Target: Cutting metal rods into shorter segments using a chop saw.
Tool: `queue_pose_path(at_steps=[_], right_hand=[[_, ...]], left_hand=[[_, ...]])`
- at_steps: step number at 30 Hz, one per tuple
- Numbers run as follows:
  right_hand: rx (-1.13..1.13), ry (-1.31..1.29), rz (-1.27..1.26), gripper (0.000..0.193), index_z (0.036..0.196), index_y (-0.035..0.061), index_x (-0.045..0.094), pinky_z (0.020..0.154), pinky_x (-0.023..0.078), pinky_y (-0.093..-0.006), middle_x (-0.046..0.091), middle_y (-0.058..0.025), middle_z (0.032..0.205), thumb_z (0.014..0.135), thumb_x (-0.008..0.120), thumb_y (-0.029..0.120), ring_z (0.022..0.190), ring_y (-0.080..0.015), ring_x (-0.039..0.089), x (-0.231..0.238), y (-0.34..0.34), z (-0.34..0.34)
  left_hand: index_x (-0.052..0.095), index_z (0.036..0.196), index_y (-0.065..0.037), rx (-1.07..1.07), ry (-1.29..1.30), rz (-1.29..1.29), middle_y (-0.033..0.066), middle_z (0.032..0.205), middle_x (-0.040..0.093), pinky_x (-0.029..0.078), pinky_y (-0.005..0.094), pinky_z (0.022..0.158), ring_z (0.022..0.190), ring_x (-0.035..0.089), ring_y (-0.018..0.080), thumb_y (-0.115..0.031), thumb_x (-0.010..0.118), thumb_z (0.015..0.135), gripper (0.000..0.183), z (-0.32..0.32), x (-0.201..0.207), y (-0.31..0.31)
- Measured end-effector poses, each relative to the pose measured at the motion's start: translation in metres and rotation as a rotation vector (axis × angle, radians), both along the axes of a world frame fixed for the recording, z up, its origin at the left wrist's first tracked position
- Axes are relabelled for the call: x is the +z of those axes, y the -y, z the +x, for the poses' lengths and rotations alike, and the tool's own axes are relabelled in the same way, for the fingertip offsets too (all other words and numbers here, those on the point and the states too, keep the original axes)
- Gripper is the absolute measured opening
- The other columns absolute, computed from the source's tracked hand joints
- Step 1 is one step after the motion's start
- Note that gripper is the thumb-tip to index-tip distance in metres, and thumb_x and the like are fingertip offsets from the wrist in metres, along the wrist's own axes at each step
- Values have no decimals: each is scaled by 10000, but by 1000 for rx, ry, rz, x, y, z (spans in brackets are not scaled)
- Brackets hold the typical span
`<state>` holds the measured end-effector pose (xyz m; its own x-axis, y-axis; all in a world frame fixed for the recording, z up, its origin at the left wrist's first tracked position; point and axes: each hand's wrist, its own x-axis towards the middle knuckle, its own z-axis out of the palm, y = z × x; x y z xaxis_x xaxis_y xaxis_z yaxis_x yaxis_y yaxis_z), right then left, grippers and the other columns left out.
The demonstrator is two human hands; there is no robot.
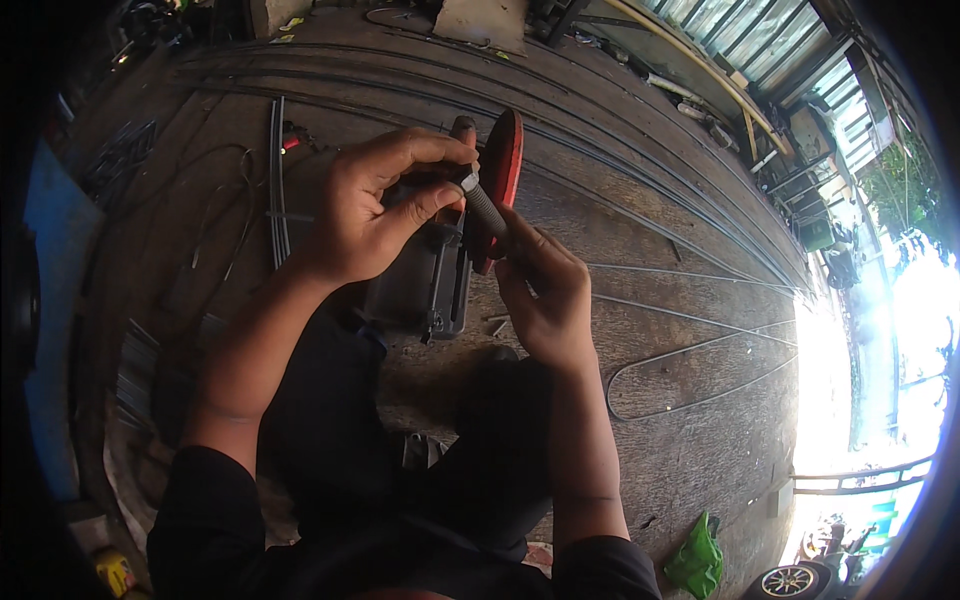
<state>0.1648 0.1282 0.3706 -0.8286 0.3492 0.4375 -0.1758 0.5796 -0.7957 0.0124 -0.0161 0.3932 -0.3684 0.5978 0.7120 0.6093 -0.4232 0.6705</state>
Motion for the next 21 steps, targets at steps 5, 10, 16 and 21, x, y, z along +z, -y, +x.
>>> queue_pose_path(at_steps=[5,10,16,21], right_hand=[[32,-34,66,406,1246,-49,550,787,492,-271,649,-138,1024,845,614,-46,910,-159,619,0,-7,0],[-125,-183,231,340,1180,-10,609,699,509,-282,644,-127,951,845,591,-67,841,-179,653,0,2,-8],[-216,-275,355,257,1058,-12,664,660,518,-308,645,-127,919,807,648,-66,776,-210,650,-3,0,-11],[-343,-447,610,243,1016,-1,681,658,519,-319,653,-124,896,779,689,-52,753,-229,644,-2,-6,-12]], left_hand=[[600,1094,52,6,-51,-6,130,1107,620,568,252,730,836,662,143,3,610,872,228,1,5,0],[599,1097,52,7,-30,1,131,1107,622,569,246,712,820,665,141,2,609,873,229,-1,4,1],[606,1098,40,37,-79,3,134,1101,627,567,248,721,821,668,141,-11,616,871,233,-1,5,2],[613,1102,31,50,-169,69,144,1079,635,549,256,733,840,669,156,-50,633,869,248,-1,8,0]])
